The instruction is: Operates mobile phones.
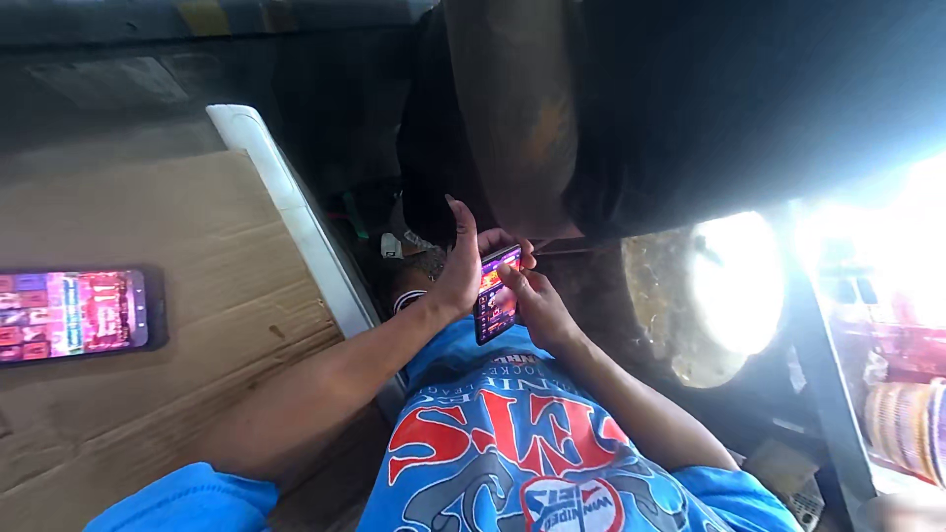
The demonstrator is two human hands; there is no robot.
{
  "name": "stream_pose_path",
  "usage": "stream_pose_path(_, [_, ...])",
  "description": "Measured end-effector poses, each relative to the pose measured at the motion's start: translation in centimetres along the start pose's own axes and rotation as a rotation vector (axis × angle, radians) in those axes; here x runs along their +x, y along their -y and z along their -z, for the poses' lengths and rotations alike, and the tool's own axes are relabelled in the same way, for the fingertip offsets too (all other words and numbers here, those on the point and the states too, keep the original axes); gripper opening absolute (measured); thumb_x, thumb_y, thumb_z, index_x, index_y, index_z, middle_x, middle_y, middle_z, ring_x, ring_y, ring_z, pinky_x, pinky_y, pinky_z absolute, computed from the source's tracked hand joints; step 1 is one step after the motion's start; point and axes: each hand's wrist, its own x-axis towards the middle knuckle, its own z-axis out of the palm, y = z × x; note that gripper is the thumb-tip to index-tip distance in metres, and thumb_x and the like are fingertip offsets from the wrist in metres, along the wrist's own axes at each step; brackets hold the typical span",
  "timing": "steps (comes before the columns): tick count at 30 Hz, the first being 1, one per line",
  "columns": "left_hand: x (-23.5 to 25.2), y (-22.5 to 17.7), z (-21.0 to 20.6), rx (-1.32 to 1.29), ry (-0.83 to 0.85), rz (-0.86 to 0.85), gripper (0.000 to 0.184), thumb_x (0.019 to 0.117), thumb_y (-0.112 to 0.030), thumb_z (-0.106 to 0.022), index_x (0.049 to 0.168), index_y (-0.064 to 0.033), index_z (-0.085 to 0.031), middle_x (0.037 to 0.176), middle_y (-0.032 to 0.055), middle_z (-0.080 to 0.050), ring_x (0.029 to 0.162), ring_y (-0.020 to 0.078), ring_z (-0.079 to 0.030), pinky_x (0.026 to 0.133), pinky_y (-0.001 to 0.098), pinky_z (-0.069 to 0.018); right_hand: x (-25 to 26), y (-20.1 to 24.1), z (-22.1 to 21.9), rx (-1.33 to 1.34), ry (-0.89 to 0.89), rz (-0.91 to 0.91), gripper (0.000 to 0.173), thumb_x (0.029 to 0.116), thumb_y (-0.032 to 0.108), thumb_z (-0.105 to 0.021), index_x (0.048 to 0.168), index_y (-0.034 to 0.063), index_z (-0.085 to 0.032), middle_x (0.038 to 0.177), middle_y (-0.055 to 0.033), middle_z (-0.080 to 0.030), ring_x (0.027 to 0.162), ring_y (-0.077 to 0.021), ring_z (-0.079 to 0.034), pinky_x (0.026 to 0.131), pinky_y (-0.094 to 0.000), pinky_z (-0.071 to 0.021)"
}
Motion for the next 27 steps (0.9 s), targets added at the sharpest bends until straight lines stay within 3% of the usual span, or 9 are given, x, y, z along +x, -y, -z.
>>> stream_pose_path(5, [0.1, -0.4, 0.2, 0.028, -0.018, 0.024, 0.114, 0.0794, -0.089, 0.011, 0.107, -0.0136, -0.070, 0.094, 0.0082, -0.072, 0.083, 0.0161, -0.069, 0.069, 0.0325, -0.0583, 0.1, 0.0, 0.2, -0.038, 0.024, 0.043, 0.049, 0.0994, 0.053, -0.057, 0.110, 0.0070, -0.069, 0.093, -0.0076, -0.074, 0.087, -0.0164, -0.073, 0.078, -0.0350, -0.0622])
stream_pose_path(9, [0.0, -1.0, 0.4, -0.034, -0.061, 0.131, 0.118, 0.0759, -0.091, 0.013, 0.107, -0.0149, -0.071, 0.094, 0.0092, -0.075, 0.082, 0.0176, -0.071, 0.067, 0.0337, -0.0586, 0.1, -0.6, 2.1, 0.026, 0.241, 0.092, 0.057, 0.1011, 0.055, -0.053, 0.127, 0.0058, -0.063, 0.110, -0.0121, -0.073, 0.102, -0.0221, -0.072, 0.091, -0.0423, -0.0610])
stream_pose_path(12, [0.8, -1.4, 0.7, -0.174, -0.142, 0.238, 0.118, 0.0771, -0.090, 0.015, 0.108, -0.0142, -0.071, 0.094, 0.0107, -0.075, 0.084, 0.0206, -0.072, 0.071, 0.0369, -0.0608, 0.1, -0.8, 3.4, 0.039, 0.417, 0.107, 0.049, 0.1025, 0.035, -0.057, 0.139, 0.0037, -0.051, 0.120, -0.0134, -0.070, 0.108, -0.0231, -0.070, 0.095, -0.0423, -0.0594])
stream_pose_path(14, [1.7, -1.4, 1.2, -0.306, -0.177, 0.277, 0.119, 0.0789, -0.089, 0.013, 0.107, -0.0088, -0.071, 0.096, 0.0172, -0.075, 0.090, 0.0280, -0.073, 0.078, 0.0436, -0.0620, 0.0, -1.0, 4.0, 0.038, 0.514, 0.137, 0.049, 0.1016, 0.019, -0.056, 0.146, 0.0017, -0.042, 0.126, -0.0143, -0.066, 0.113, -0.0226, -0.067, 0.099, -0.0414, -0.0571])
stream_pose_path(17, [1.9, -1.6, 1.4, -0.343, -0.184, 0.302, 0.121, 0.0791, -0.089, 0.014, 0.110, -0.0076, -0.070, 0.096, 0.0189, -0.074, 0.093, 0.0307, -0.073, 0.080, 0.0461, -0.0620, -0.2, -1.0, 4.2, 0.052, 0.592, 0.178, 0.053, 0.0981, 0.006, -0.056, 0.147, 0.0011, -0.036, 0.130, -0.0141, -0.064, 0.118, -0.0220, -0.065, 0.103, -0.0412, -0.0548])
stream_pose_path(22, [1.8, -1.5, 1.6, -0.392, -0.142, 0.318, 0.121, 0.0783, -0.091, 0.011, 0.119, -0.0069, -0.067, 0.100, 0.0195, -0.074, 0.093, 0.0312, -0.073, 0.079, 0.0465, -0.0619, -0.6, -0.8, 4.4, 0.039, 0.617, 0.192, 0.052, 0.0971, 0.003, -0.055, 0.146, 0.0026, -0.037, 0.126, -0.0120, -0.066, 0.114, -0.0194, -0.067, 0.101, -0.0386, -0.0559])
stream_pose_path(27, [1.9, -1.3, 1.7, -0.385, -0.105, 0.289, 0.121, 0.0787, -0.089, 0.013, 0.115, -0.0082, -0.069, 0.099, 0.0176, -0.074, 0.094, 0.0286, -0.073, 0.081, 0.0444, -0.0617, -0.4, -1.3, 4.3, 0.039, 0.606, 0.173, 0.056, 0.0965, 0.002, -0.055, 0.149, 0.0017, -0.034, 0.130, -0.0152, -0.064, 0.117, -0.0223, -0.066, 0.103, -0.0397, -0.0555])
